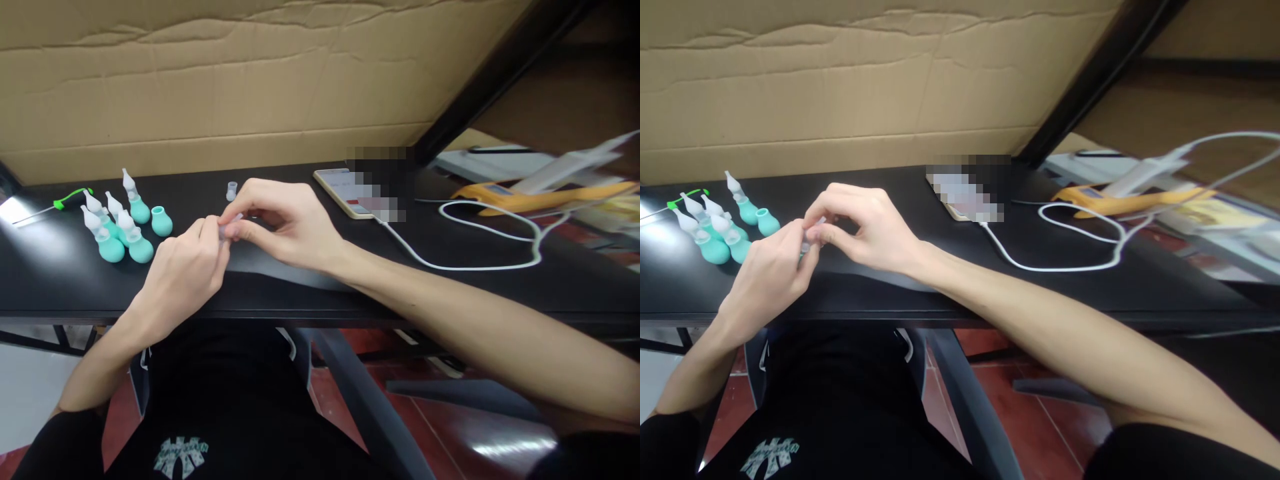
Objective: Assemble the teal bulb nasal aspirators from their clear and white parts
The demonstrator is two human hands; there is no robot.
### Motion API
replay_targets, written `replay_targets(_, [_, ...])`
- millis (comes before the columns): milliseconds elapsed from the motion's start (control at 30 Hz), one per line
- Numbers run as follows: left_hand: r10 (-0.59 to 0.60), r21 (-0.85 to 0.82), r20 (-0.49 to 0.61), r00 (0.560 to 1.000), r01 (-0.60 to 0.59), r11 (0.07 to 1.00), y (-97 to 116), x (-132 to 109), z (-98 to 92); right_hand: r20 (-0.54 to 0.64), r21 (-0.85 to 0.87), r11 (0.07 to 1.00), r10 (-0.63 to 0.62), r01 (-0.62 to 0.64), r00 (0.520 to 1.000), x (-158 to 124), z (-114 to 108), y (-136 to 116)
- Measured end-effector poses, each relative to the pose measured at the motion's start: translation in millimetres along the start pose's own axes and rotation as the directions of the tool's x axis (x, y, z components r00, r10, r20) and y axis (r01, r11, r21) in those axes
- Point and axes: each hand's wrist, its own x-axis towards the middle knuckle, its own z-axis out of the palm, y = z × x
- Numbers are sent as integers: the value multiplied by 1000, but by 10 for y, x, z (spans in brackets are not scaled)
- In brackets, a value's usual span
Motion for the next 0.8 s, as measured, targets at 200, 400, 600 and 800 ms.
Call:
replay_targets(200, [-21,-73,-60,998,17,997,-13,-17,39,68,298,936,175,-188,982,9,-44,81])
replay_targets(400, [13,-63,-98,995,-19,998,-5,-24,71,31,251,932,260,-260,965,3,-36,-16])
replay_targets(600, [11,7,-57,998,-10,1000,5,-9,124,-15,247,909,350,-336,937,-26,68,-90])
replay_targets(800, [-9,32,-113,994,12,999,2,-13,105,-45,412,830,430,-375,902,1,141,-82])
